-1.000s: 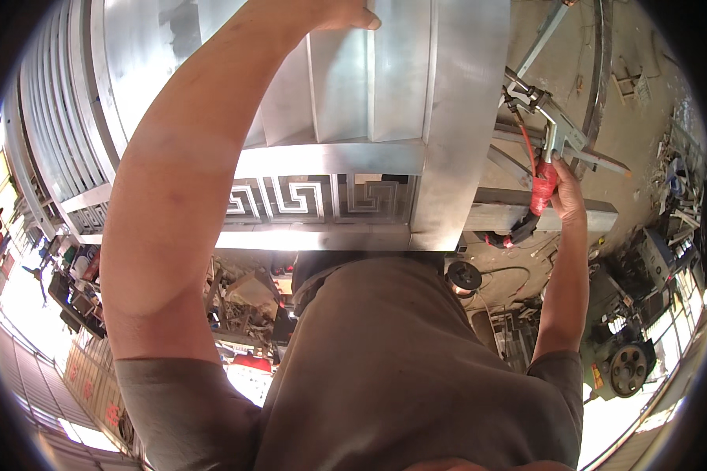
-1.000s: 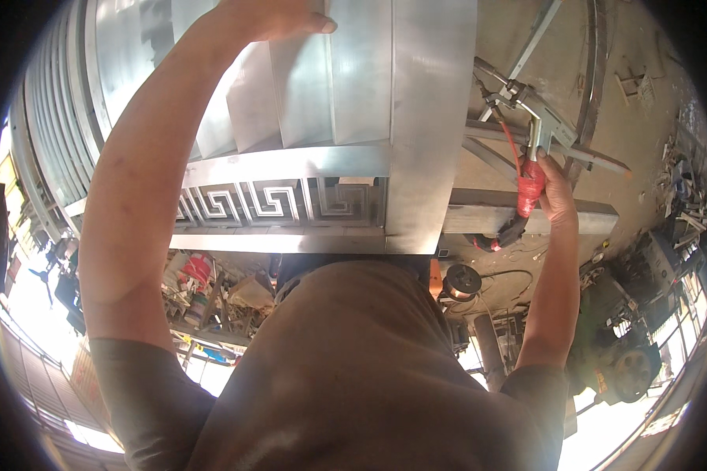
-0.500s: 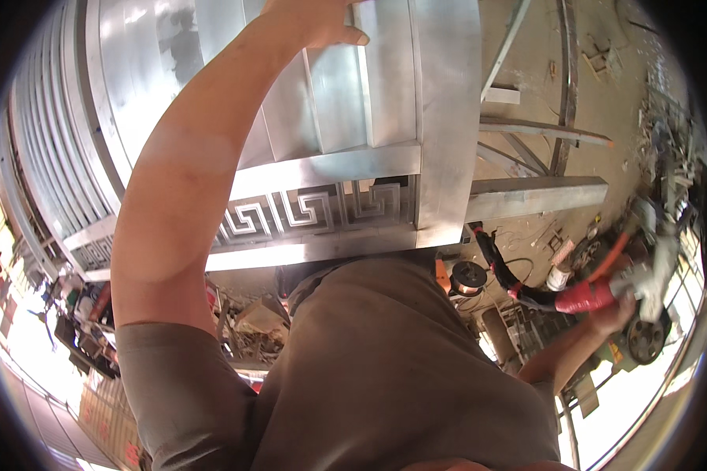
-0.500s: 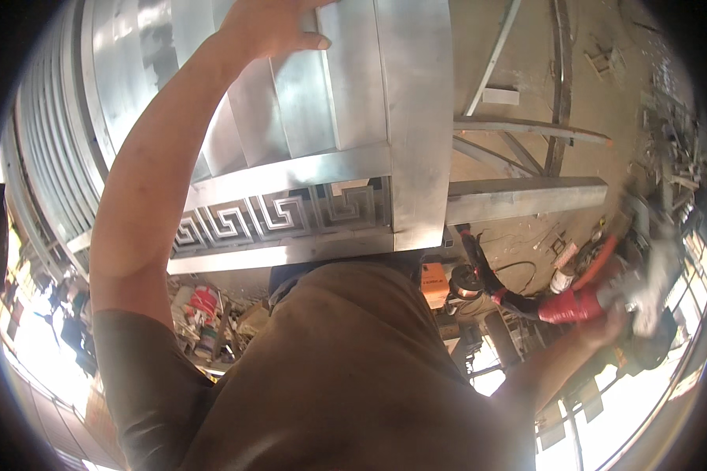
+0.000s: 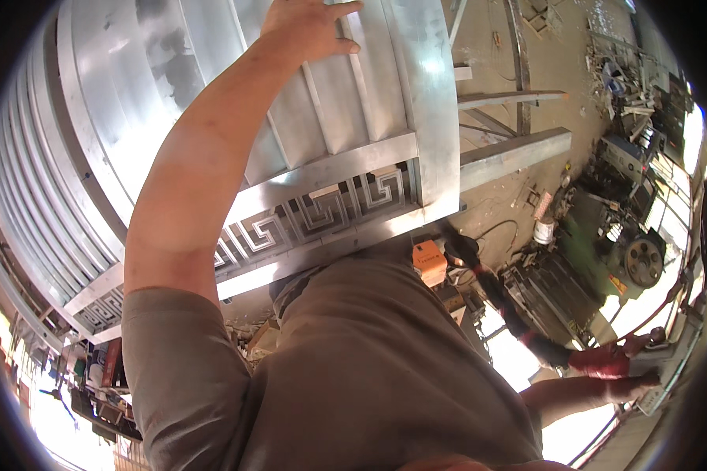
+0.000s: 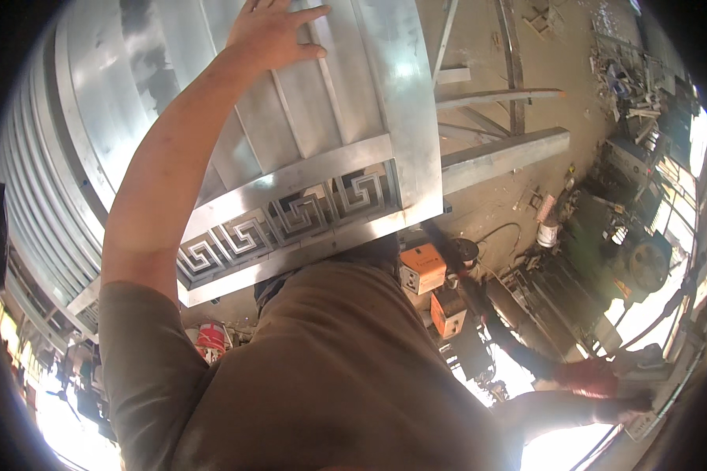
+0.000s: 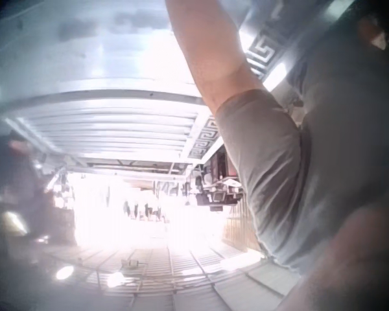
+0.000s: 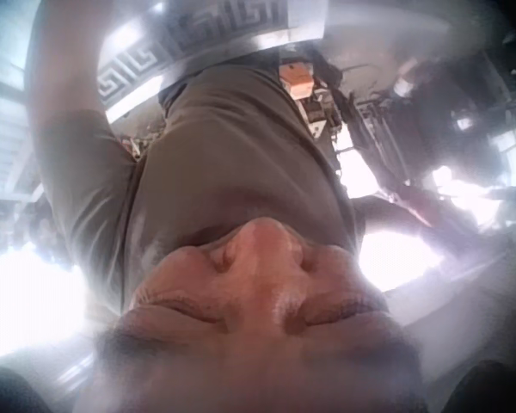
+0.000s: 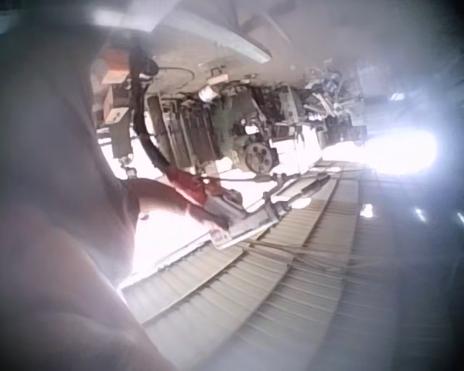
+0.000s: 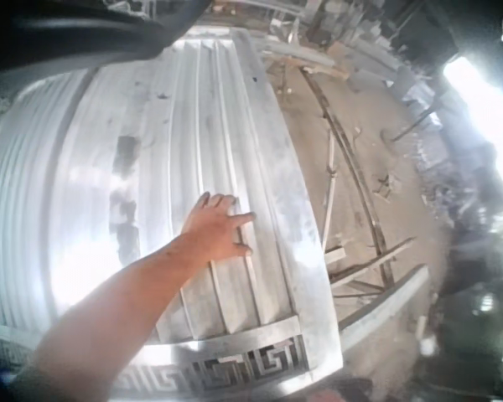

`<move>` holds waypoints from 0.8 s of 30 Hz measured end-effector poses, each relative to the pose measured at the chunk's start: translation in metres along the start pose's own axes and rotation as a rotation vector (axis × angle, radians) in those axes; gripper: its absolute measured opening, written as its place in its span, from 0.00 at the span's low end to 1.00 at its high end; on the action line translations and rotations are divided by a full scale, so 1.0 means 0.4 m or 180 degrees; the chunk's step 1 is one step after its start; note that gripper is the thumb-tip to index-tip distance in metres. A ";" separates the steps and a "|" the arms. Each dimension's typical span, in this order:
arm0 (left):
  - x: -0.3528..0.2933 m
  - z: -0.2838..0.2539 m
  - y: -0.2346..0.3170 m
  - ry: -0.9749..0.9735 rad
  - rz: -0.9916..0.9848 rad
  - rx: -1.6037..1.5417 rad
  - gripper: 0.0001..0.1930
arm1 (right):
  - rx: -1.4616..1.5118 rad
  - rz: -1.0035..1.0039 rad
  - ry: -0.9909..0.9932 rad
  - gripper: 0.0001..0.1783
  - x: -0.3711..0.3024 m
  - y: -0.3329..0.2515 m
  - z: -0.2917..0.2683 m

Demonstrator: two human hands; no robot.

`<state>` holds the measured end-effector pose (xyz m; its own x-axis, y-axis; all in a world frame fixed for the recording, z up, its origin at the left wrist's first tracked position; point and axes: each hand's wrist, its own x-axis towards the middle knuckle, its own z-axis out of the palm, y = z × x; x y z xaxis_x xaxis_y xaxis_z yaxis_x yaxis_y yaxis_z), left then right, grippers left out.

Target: The person welds a decorative metal panel using a handheld welding torch, creating bright sparks along the seams. They hold the panel steady with one hand while operating the torch with the other, then briefly inspect the welded area.

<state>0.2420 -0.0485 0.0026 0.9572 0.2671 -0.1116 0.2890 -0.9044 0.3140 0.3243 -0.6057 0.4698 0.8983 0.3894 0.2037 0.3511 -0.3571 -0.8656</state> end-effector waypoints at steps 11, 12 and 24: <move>-0.032 0.019 -0.023 0.0422 0.0132 -0.0355 0.38 | -0.2173 0.1610 -0.1980 0.33 0.272 -0.266 0.703; -0.034 0.016 -0.026 0.0372 0.0114 -0.0275 0.38 | -0.2405 0.1793 -0.2263 0.32 0.285 -0.239 0.787; -0.043 0.027 -0.041 0.0489 0.0029 -0.0383 0.28 | -0.2995 0.2319 -0.4574 0.21 0.254 0.090 1.272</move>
<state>0.2207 -0.0420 -0.0106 0.9484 0.3152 0.0342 0.2715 -0.8631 0.4258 0.2939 -0.1471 0.2266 0.2133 0.1121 -0.9705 0.5115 -0.8592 0.0132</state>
